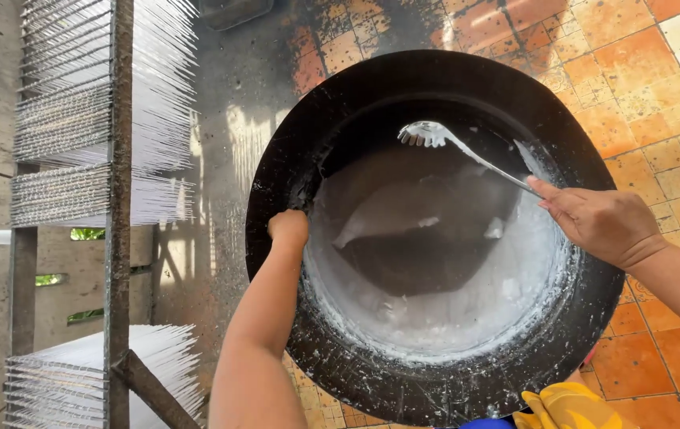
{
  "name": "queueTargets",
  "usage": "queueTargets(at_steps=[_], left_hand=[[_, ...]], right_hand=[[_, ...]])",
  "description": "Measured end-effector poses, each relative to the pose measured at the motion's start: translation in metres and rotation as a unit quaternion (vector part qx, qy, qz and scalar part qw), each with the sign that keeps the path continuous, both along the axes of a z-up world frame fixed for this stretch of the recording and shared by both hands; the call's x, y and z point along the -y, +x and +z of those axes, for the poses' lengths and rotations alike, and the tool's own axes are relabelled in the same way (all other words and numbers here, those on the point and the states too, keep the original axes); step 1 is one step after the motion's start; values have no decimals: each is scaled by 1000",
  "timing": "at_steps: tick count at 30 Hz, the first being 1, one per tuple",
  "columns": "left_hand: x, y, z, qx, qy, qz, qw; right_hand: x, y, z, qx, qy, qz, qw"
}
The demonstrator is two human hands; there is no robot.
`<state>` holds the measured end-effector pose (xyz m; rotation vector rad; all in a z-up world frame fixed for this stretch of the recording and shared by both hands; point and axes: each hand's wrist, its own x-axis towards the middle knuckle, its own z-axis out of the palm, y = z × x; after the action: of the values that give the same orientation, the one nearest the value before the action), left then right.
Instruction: Stirring a large vat of white mixture and scraping the sides using a brush and a scraper.
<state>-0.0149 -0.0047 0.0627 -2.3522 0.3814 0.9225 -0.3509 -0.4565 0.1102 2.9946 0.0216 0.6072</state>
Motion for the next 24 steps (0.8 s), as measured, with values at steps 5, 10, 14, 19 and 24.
queueTargets(at_steps=[5, 10, 14, 19, 24], left_hand=[[-17, -3, -67, 46, -43, 33, 997], [-17, -9, -63, 36, -78, 91, 992], [4, -14, 20, -27, -7, 94, 995], [3, -16, 19, -38, 19, 77, 996], [-6, -4, -33, -12, 5, 60, 998]], right_hand=[[2, 2, 5, -15, -4, 8, 1000], [2, 1, 1, -5, 4, 9, 1000], [2, 2, 0, 2, 13, 16, 1000], [0, 0, 4, 9, 6, 25, 1000], [2, 4, 6, 4, -1, 25, 1000]])
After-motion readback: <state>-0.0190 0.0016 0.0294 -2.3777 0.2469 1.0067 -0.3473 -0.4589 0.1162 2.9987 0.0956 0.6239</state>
